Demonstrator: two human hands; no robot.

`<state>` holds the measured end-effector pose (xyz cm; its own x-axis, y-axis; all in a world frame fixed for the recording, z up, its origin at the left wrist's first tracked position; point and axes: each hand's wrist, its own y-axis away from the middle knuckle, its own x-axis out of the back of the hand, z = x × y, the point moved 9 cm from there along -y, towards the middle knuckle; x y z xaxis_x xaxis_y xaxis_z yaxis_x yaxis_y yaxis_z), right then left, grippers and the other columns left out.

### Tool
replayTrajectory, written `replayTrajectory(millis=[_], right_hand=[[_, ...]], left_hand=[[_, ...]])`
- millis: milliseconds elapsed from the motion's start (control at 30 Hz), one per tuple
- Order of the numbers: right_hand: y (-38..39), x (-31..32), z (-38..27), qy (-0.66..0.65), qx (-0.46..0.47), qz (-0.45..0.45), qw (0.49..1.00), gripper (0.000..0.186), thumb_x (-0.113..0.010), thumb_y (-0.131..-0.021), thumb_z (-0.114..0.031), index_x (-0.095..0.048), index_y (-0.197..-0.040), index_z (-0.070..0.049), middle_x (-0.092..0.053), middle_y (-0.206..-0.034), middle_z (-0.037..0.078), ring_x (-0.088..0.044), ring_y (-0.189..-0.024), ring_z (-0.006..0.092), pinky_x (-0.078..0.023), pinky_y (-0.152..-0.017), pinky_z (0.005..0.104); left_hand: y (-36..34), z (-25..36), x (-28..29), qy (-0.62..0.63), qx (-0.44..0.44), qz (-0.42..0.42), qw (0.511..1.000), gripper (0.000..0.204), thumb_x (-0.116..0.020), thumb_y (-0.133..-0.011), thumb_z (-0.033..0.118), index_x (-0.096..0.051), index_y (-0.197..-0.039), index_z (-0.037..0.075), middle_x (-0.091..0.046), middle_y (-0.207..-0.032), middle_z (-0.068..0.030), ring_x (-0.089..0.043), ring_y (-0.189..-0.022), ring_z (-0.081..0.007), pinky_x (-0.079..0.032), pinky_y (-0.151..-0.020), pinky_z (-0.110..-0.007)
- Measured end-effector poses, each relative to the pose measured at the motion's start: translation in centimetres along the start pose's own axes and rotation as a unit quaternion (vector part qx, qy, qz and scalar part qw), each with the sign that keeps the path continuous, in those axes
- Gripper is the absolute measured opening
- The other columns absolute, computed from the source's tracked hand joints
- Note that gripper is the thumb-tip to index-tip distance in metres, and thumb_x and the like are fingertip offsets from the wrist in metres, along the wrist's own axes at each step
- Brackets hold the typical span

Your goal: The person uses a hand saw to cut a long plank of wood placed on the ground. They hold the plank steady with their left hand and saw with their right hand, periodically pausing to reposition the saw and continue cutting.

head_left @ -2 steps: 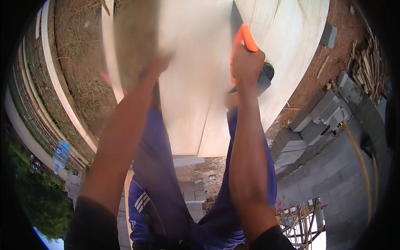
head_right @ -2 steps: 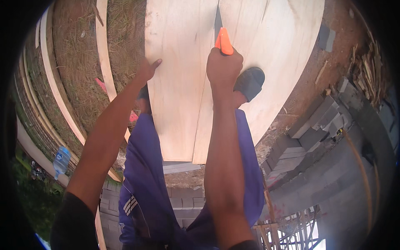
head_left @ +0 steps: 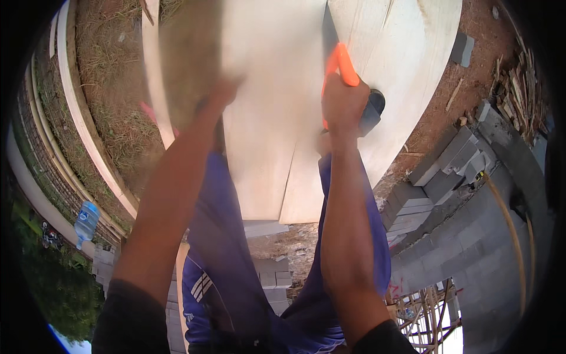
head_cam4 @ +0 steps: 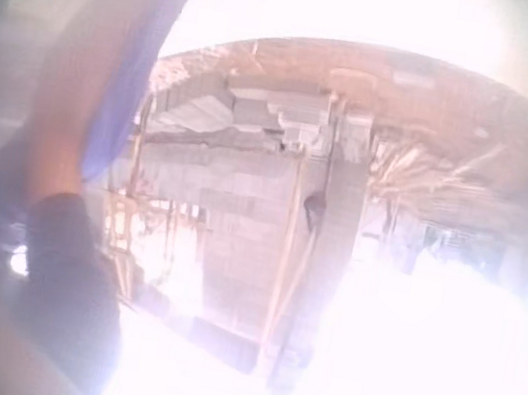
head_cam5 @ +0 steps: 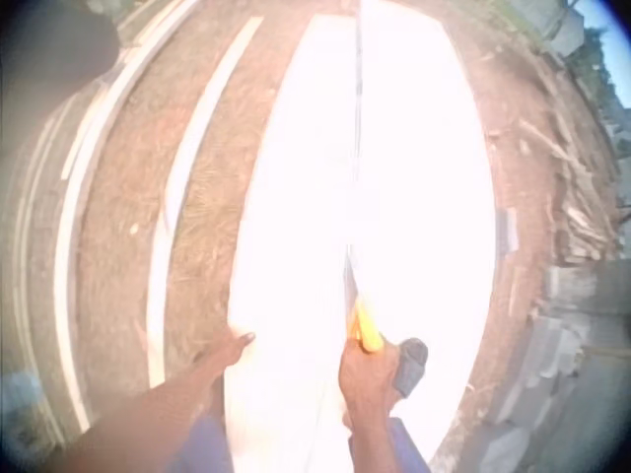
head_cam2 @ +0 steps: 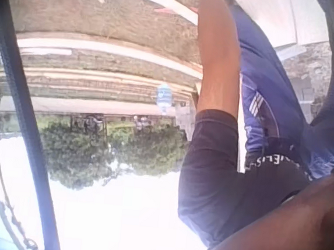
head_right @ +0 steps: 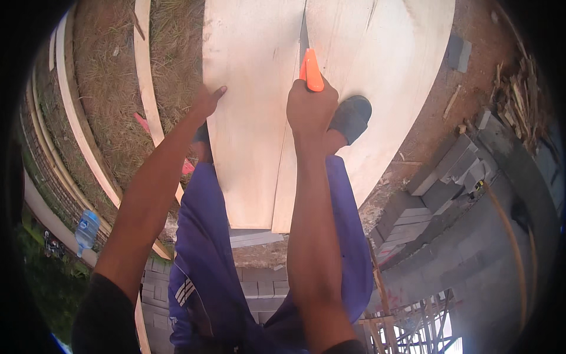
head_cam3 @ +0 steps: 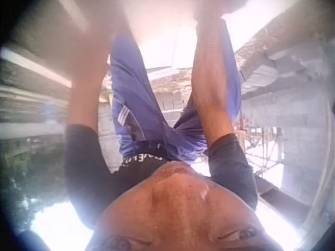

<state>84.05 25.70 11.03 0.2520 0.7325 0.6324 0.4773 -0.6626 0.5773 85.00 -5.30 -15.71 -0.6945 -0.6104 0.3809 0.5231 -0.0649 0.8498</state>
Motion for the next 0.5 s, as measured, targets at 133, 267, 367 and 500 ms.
replayTrajectory(millis=[133,267,367,500], right_hand=[[9.8,3.3,4.7,-0.085,0.036,-0.001,0.996,0.024,-0.055,-0.087,0.006,-0.068,-0.107,0.008,-0.055,-0.069,0.003,-0.056,-0.066,0.0118,-0.048,-0.061,0.0320],[7.0,1.5,3.4,-0.102,0.068,0.011,0.992,0.008,-0.058,-0.088,-0.001,-0.055,-0.081,0.000,-0.052,-0.067,0.002,-0.052,-0.060,0.0093,-0.043,-0.054,0.0297],[-1.5,-1.9,0.6,-0.040,0.015,0.004,0.999,0.017,-0.059,-0.088,-0.005,-0.052,-0.074,0.001,-0.049,-0.063,0.003,-0.045,-0.058,0.0118,-0.040,-0.054,0.0347],[0.2,-1.0,1.5,-0.026,0.000,-0.003,1.000,0.016,-0.059,-0.088,-0.006,-0.054,-0.076,0.003,-0.052,-0.063,0.005,-0.047,-0.059,0.0134,-0.041,-0.056,0.0372]], left_hand=[[2.1,0.0,1.5,0.008,0.009,0.069,0.998,0.083,-0.077,-0.092,0.053,-0.053,-0.140,-0.010,-0.062,-0.138,-0.0324,-0.060,-0.131,-0.0428,-0.048,-0.108,-0.049],[0.4,0.1,2.3,-0.012,0.022,0.089,0.996,0.085,-0.078,-0.092,0.053,-0.051,-0.142,-0.009,-0.061,-0.140,-0.0323,-0.059,-0.133,-0.0422,-0.047,-0.108,-0.049],[-2.0,-1.0,1.3,0.011,-0.042,0.056,0.997,0.087,-0.077,-0.092,0.053,-0.049,-0.143,-0.011,-0.060,-0.141,-0.0333,-0.058,-0.134,-0.0422,-0.048,-0.108,-0.049],[-0.9,-0.2,1.3,0.002,-0.028,0.087,0.996,0.085,-0.077,-0.092,0.052,-0.051,-0.141,-0.012,-0.059,-0.141,-0.0339,-0.058,-0.135,-0.0419,-0.047,-0.109,-0.049]])
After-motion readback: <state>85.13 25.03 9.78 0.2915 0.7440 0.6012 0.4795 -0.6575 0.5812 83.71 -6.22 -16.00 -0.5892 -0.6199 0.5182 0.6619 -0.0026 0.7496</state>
